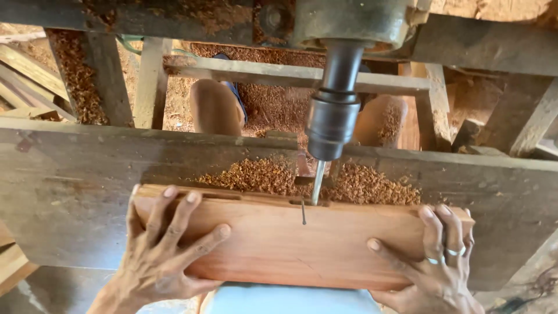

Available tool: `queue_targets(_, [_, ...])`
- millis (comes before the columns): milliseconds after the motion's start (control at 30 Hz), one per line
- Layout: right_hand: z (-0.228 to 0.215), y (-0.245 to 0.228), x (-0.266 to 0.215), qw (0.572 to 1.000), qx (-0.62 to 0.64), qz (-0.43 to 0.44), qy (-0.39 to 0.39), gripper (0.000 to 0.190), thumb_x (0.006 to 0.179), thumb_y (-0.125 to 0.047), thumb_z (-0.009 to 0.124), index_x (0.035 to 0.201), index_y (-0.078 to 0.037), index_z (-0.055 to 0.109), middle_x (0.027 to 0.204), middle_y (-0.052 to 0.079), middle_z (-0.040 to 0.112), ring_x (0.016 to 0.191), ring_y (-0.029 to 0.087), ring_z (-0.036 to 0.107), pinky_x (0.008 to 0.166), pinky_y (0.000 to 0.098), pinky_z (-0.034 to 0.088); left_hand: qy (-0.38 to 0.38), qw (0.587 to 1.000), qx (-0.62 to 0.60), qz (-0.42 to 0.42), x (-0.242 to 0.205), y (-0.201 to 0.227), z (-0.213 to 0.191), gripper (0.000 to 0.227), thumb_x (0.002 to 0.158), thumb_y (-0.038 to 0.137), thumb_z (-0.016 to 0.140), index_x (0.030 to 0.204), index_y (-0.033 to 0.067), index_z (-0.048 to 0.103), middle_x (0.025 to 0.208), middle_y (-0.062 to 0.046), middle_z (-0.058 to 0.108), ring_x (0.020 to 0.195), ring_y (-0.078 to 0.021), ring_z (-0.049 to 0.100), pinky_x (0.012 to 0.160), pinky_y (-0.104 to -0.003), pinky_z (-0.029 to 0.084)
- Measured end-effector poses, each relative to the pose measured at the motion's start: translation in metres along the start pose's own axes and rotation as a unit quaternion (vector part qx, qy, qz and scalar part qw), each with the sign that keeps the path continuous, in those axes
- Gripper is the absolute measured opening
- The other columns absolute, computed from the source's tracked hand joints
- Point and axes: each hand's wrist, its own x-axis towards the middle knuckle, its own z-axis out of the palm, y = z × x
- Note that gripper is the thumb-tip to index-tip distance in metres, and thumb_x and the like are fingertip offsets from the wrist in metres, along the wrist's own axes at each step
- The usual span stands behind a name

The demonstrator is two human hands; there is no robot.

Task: Using a drill press or mortising machine to cut rectangular holes (mortises) into a wooden plank.

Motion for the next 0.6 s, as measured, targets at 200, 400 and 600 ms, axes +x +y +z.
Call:
queue_targets(200, [-0.014,0.006,0.001,1.0,0.001,0.016,-0.003,0.079,0.036,-0.05,0.086,0.113,-0.043,0.07,0.15,0.021,0.032,0.142,0.048,0.025,0.115,0.0765,0.021,0.015,1.0,0.007,0.002,0.006,0.011,0.008,0.116,0.045,0.083,0.08,0.148,0.0437,0.043,0.168,-0.011,0.011,0.152,-0.0411,0.011,0.109,-0.087,0.008])
queue_targets(400, [-0.005,0.009,-0.005,1.0,0.008,-0.012,0.001,0.09,0.039,-0.068,0.084,0.124,-0.044,0.066,0.151,0.021,0.029,0.141,0.048,0.024,0.114,0.0764,0.021,-0.014,1.0,-0.015,-0.003,0.003,0.011,0.009,0.11,0.047,0.079,0.081,0.145,0.0432,0.046,0.165,-0.012,0.012,0.149,-0.0437,0.011,0.106,-0.087,0.01])
queue_targets(600, [0.008,-0.006,0.002,1.0,0.006,0.007,0.006,0.086,0.044,-0.066,0.085,0.125,-0.046,0.063,0.154,0.021,0.029,0.145,0.047,0.021,0.113,0.0752,0.02,0.0,1.0,-0.009,-0.016,0.0,-0.005,-0.004,0.101,0.051,0.077,0.078,0.141,0.0419,0.049,0.165,-0.01,0.013,0.15,-0.04,0.01,0.109,-0.084,0.009])
